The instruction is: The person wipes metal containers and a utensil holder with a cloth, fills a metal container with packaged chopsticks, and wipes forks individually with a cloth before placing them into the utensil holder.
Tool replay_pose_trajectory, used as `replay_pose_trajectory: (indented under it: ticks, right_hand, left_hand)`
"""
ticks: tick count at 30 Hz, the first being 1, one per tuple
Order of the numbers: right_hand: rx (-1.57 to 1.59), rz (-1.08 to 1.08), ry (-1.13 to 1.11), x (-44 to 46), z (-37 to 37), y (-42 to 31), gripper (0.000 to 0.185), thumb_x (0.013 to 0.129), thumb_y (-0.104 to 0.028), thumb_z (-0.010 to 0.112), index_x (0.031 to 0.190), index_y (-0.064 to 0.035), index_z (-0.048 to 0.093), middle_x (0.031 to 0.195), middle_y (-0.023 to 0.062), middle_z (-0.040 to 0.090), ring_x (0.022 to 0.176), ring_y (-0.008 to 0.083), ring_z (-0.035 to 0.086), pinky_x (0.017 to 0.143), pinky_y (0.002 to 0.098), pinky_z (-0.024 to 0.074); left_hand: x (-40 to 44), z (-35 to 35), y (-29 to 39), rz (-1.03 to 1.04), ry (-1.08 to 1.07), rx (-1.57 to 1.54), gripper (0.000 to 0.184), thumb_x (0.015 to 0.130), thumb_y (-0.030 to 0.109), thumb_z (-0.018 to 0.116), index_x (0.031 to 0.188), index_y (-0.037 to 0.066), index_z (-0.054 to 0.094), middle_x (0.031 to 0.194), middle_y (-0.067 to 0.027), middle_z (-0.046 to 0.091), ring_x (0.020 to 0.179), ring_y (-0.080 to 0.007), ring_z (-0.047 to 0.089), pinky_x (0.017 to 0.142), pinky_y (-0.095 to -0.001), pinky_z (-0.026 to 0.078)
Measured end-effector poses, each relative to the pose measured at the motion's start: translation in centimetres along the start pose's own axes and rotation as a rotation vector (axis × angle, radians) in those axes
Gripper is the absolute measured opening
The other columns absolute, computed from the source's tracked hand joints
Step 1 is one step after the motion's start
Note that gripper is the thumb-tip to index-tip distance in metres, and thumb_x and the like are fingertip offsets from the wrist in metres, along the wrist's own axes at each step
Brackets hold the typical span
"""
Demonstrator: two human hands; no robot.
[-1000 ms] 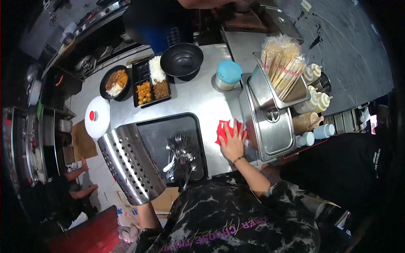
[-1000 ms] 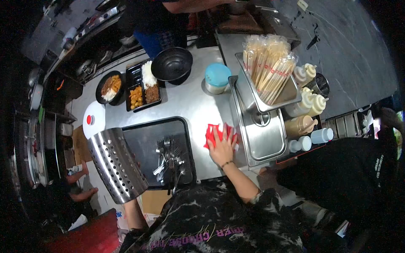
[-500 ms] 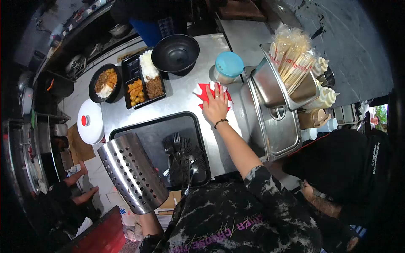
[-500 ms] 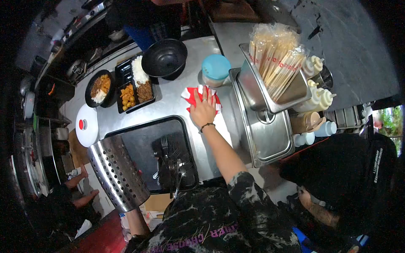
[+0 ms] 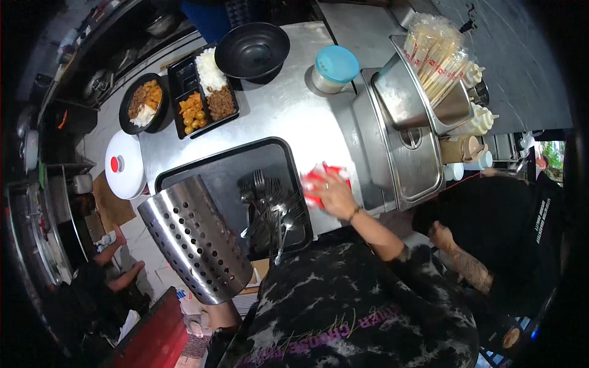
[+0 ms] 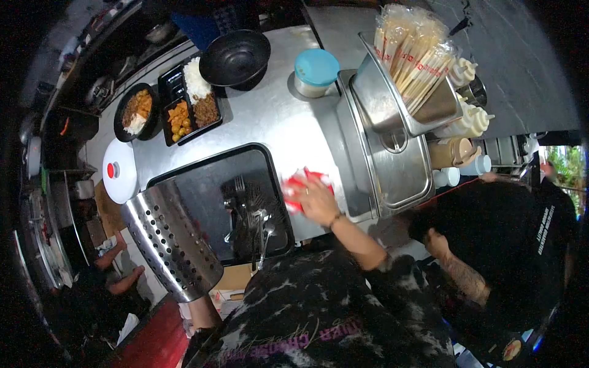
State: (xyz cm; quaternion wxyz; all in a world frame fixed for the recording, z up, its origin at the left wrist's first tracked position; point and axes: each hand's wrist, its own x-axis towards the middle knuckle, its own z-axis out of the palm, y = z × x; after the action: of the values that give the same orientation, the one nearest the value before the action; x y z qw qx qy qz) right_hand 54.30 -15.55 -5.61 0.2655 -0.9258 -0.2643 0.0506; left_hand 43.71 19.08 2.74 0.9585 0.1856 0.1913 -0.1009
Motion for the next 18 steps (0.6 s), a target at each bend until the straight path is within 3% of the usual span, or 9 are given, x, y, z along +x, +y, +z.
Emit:
replay_pose_trajectory:
  ticks: [2,5,8,9,10,12,13,15,18]
  right_hand:
    - [0.043,0.004,-0.170,-4.6,0.8,-1.8,0.038,0.075,-0.004,0.052,0.104,-0.0211,0.069,0.127,-0.0017,0.056,0.128,0.0214,0.041,0.109,0.0435,0.0271]
    - [0.161,-0.111,-0.228,-8.3,0.6,-2.5,0.043,0.073,-0.004,0.053,0.109,-0.0235,0.067,0.128,-0.0024,0.056,0.129,0.0211,0.040,0.109,0.0434,0.0270]
    - [0.072,-0.089,-0.289,-9.0,-0.9,-0.8,0.047,0.074,-0.004,0.053,0.114,-0.0273,0.064,0.129,-0.0031,0.054,0.128,0.0203,0.041,0.111,0.0443,0.0276]
    - [0.021,-0.107,-0.158,-9.0,0.0,0.5,0.044,0.073,-0.009,0.056,0.113,-0.0251,0.065,0.126,0.0019,0.056,0.125,0.0240,0.044,0.107,0.0466,0.0296]
    - [-0.061,-0.028,-0.106,-7.5,-1.6,0.5,0.044,0.079,-0.006,0.050,0.113,-0.0304,0.063,0.126,0.0012,0.056,0.124,0.0206,0.045,0.109,0.0446,0.0298]
    - [-0.178,0.140,0.058,-4.1,-1.0,3.1,0.040,0.081,-0.008,0.050,0.115,-0.0242,0.064,0.125,0.0093,0.056,0.122,0.0266,0.046,0.107,0.0452,0.0307]
    - [-0.055,0.227,0.244,-2.7,-1.0,4.4,0.045,0.080,-0.006,0.048,0.120,-0.0206,0.060,0.126,0.0133,0.054,0.122,0.0308,0.045,0.107,0.0444,0.0303]
    - [-0.061,0.362,0.445,1.9,-1.2,5.3,0.047,0.079,-0.006,0.047,0.122,-0.0178,0.058,0.128,0.0151,0.052,0.123,0.0339,0.044,0.105,0.0455,0.0308]
    - [-0.105,0.398,0.154,3.9,-1.1,4.4,0.041,0.079,-0.011,0.046,0.117,-0.0139,0.059,0.125,0.0150,0.054,0.117,0.0346,0.047,0.104,0.0443,0.0323]
  left_hand:
    - [1.0,0.2,-0.2,-0.017,-0.020,0.003,0.080,0.084,0.059,0.048,0.140,0.006,0.026,0.130,-0.0215,0.042,0.110,-0.0370,0.051,0.084,-0.0522,0.049]
    - [3.0,0.5,-0.7,-0.040,-0.051,0.014,0.081,0.084,0.059,0.049,0.140,0.005,0.027,0.129,-0.0214,0.043,0.109,-0.0364,0.052,0.084,-0.0510,0.050]
    - [4.2,0.9,-1.3,-0.061,-0.061,0.025,0.082,0.083,0.060,0.050,0.139,0.005,0.028,0.128,-0.0213,0.044,0.109,-0.0358,0.052,0.084,-0.0498,0.050]
    - [4.4,1.1,-1.5,-0.063,-0.067,0.034,0.082,0.083,0.060,0.050,0.139,0.005,0.028,0.127,-0.0213,0.045,0.108,-0.0356,0.052,0.083,-0.0494,0.050]
    - [4.7,1.1,-1.5,-0.062,-0.070,0.038,0.082,0.083,0.060,0.050,0.139,0.005,0.028,0.127,-0.0213,0.045,0.108,-0.0355,0.052,0.083,-0.0490,0.050]
    - [5.2,1.4,-1.7,-0.060,-0.072,0.058,0.082,0.082,0.061,0.051,0.139,0.005,0.029,0.126,-0.0212,0.046,0.108,-0.0351,0.053,0.083,-0.0482,0.051]
    - [5.4,1.5,-1.9,-0.060,-0.072,0.062,0.083,0.082,0.061,0.051,0.139,0.005,0.029,0.126,-0.0212,0.046,0.107,-0.0349,0.053,0.083,-0.0478,0.051]
    - [6.2,1.8,-2.2,-0.055,-0.079,0.078,0.083,0.082,0.061,0.051,0.139,0.005,0.030,0.125,-0.0211,0.047,0.107,-0.0345,0.053,0.083,-0.0470,0.051]
    - [7.2,2.1,-2.7,-0.036,-0.090,0.092,0.084,0.081,0.062,0.052,0.138,0.004,0.030,0.124,-0.0210,0.048,0.106,-0.0340,0.054,0.083,-0.0458,0.052]
